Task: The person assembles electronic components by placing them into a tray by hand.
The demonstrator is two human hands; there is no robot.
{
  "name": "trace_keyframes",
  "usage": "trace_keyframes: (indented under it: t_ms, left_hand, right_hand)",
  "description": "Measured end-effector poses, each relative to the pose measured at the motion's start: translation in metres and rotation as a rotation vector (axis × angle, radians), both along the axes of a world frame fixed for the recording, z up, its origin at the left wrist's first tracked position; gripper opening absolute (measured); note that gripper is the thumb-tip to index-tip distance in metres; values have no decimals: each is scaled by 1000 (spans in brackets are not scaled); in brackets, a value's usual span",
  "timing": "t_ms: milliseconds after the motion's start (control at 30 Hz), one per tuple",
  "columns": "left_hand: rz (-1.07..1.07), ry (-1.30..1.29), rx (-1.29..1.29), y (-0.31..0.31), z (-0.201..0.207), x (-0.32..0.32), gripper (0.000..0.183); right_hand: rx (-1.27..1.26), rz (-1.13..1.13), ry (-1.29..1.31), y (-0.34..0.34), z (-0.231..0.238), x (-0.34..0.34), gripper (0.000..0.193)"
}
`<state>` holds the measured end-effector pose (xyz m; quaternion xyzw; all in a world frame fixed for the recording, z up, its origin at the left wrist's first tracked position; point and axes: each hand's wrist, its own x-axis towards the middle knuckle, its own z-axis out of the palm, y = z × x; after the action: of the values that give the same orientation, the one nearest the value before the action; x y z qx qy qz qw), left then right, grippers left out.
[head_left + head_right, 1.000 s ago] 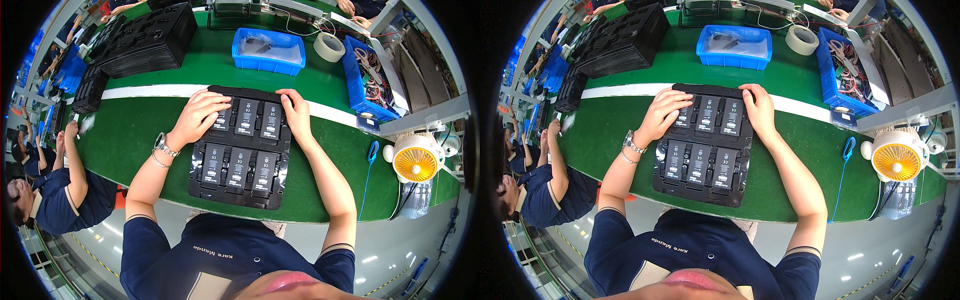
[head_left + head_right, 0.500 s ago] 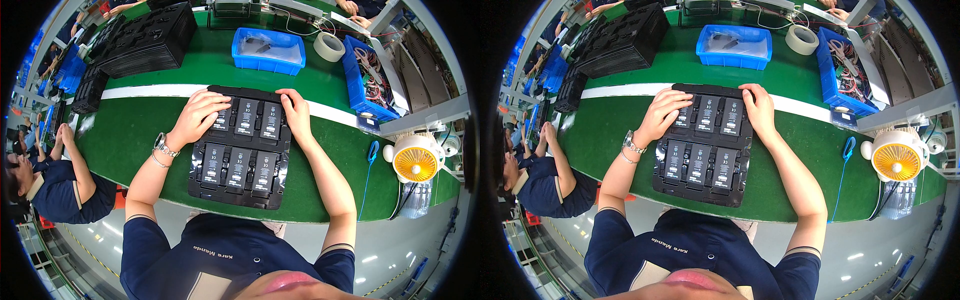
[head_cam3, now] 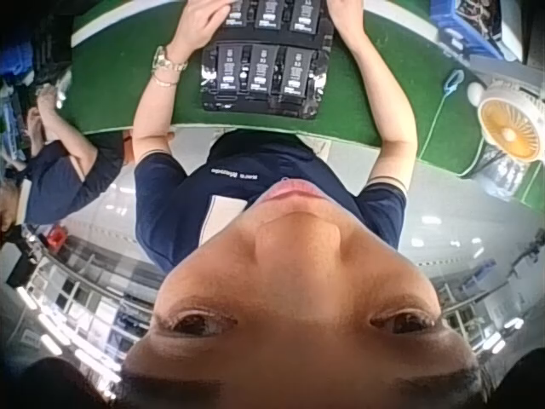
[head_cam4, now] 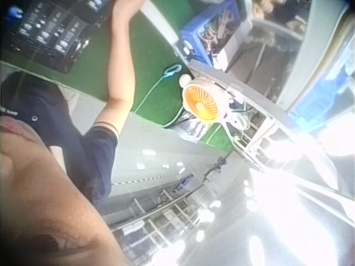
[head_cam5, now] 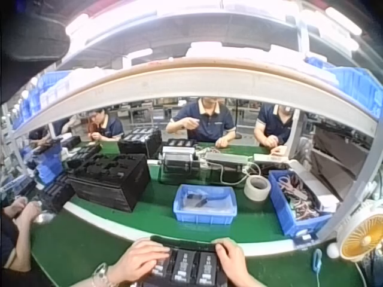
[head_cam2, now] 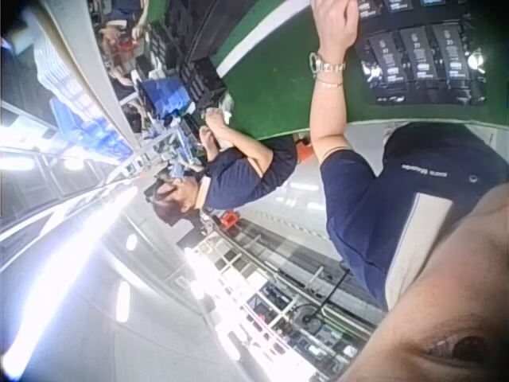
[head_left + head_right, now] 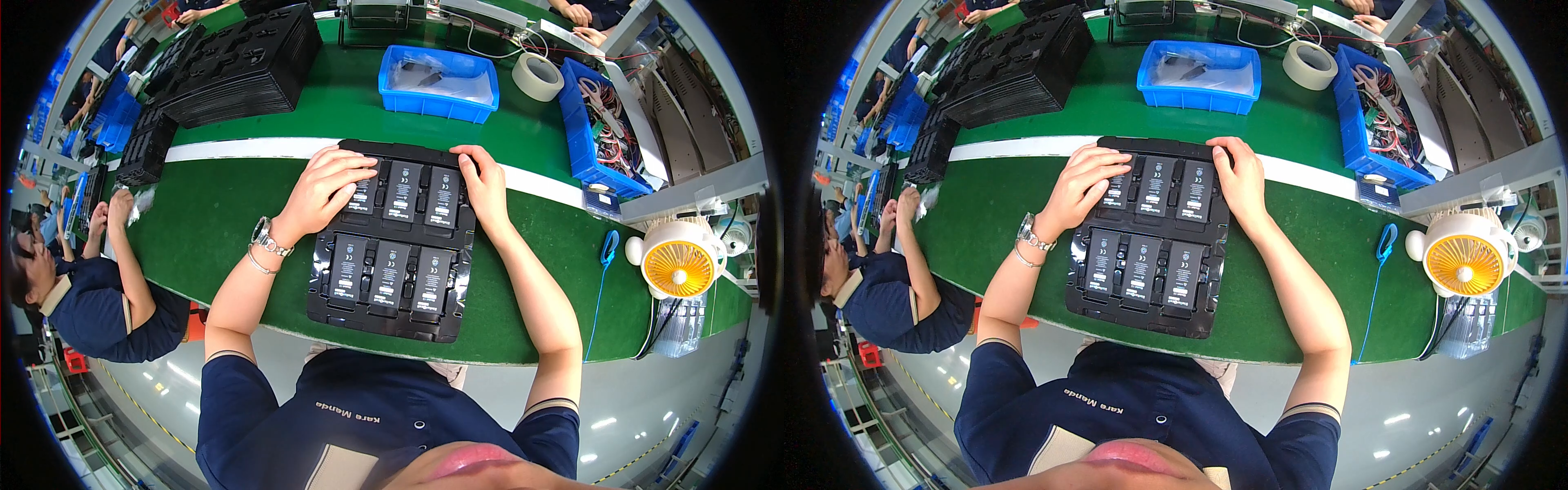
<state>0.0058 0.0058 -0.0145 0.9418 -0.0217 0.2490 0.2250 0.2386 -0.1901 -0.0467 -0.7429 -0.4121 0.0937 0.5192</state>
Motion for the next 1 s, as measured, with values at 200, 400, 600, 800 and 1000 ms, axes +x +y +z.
trace_keyframes:
  t_ms: [200, 400, 600, 800, 1000]
  left_hand:
    - [0, 1, -8, 1, 0, 0, 27]
    - [2, 35, -10, 0, -1, -1, 30]
    - [-3, 10, -9, 0, 0, -1, 28]
    - [1, 12, -2, 1, 0, 0, 28]
    - [0, 7, 1, 1, 0, 0, 27]
  right_hand:
    - [-1, -2, 10, 0, 2, 0, 23]
    - [4, 2, -3, 0, -1, 0, 22]
    - [-2, 1, -3, 0, -1, 0, 22]
    - [-1, 1, -9, 0, -1, 1, 22]
    - [-9, -2, 5, 0, 0, 1, 22]
